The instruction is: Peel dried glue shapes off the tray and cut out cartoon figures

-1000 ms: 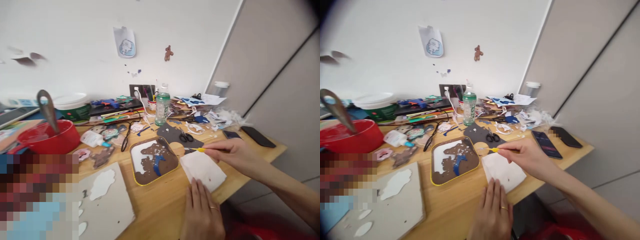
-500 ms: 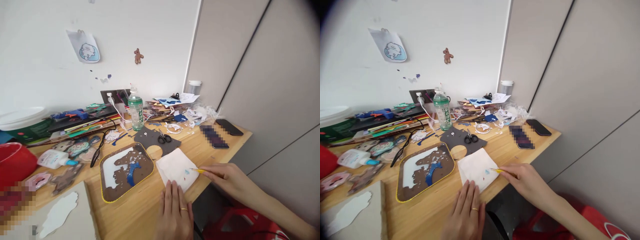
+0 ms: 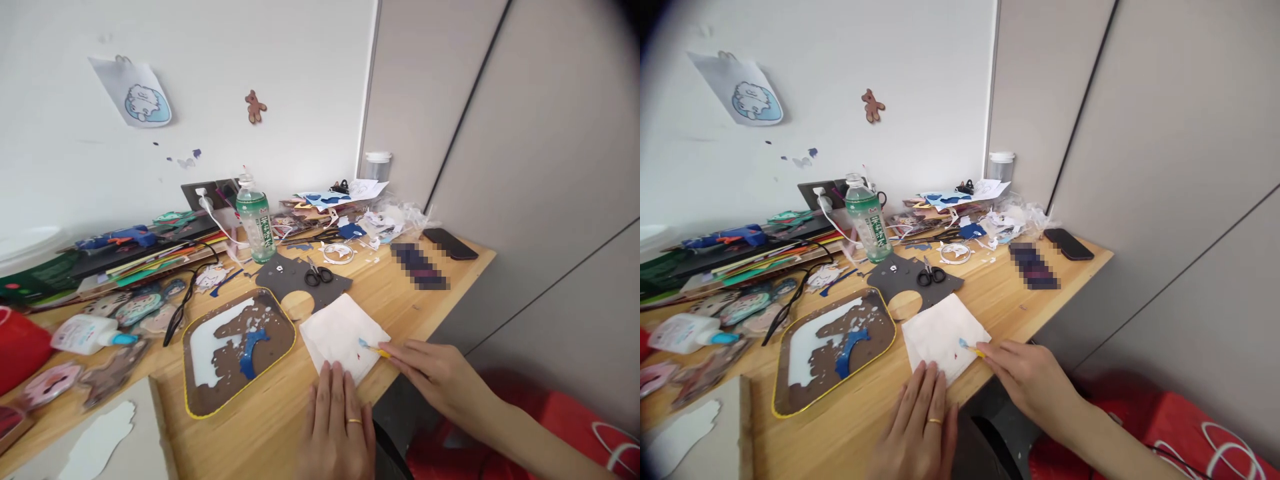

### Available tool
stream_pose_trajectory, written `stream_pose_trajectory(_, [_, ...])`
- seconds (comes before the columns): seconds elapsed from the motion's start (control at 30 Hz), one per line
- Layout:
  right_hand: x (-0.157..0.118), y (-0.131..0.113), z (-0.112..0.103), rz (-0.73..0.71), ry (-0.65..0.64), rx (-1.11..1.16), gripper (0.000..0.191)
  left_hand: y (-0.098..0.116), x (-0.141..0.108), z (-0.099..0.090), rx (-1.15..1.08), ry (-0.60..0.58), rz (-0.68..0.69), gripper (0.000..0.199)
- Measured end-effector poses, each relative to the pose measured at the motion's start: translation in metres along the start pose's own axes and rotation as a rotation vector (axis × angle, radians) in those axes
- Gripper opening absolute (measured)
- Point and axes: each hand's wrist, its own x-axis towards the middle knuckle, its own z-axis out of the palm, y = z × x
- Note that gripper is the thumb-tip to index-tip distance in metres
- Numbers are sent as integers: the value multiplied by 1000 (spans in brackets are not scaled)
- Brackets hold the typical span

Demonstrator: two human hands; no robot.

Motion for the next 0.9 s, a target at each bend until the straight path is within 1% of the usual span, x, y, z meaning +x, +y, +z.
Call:
stream_pose_trajectory(0.07, [-2, 0, 1, -7, -7, -21, 29, -2, 0, 0, 12, -10, 11, 30])
stream_pose_trajectory(0.13, [-3, 0, 2, 1, 45, -42, 29, -3, 0, -1, 26, -13, 23, 31])
stream_pose_trajectory(0.2, [-3, -1, 3, 2, 65, -58, 30, -5, 0, 0, 43, -3, 61, 31])
stream_pose_trajectory(0.3, [-4, -1, 3, 9, 22, -54, 29, -7, 1, -1, 56, 11, 100, 32])
stream_pose_trajectory(0.4, [-5, 0, 1, 13, 46, -49, 29, -7, 2, -1, 54, -9, 80, 32])
stream_pose_trajectory(0.47, [-6, 0, 0, 6, 47, -56, 29, -8, 2, -1, 59, 0, 105, 32])
stream_pose_trajectory(0.57, [-7, 0, 1, -2, 0, -89, 29, -9, 1, 0, 69, 15, 137, 32])
stream_pose_trajectory(0.73, [-9, 1, 6, -13, -30, -161, 31, -8, 0, 0, 66, 16, 125, 32])
stream_pose_trajectory(0.83, [-9, 0, 8, -32, -22, -157, 32, -8, 0, -1, 66, 17, 121, 32])
stream_pose_trajectory(0.9, [-9, 1, 8, -27, 9, -114, 32, -9, 1, -1, 73, 19, 124, 32])
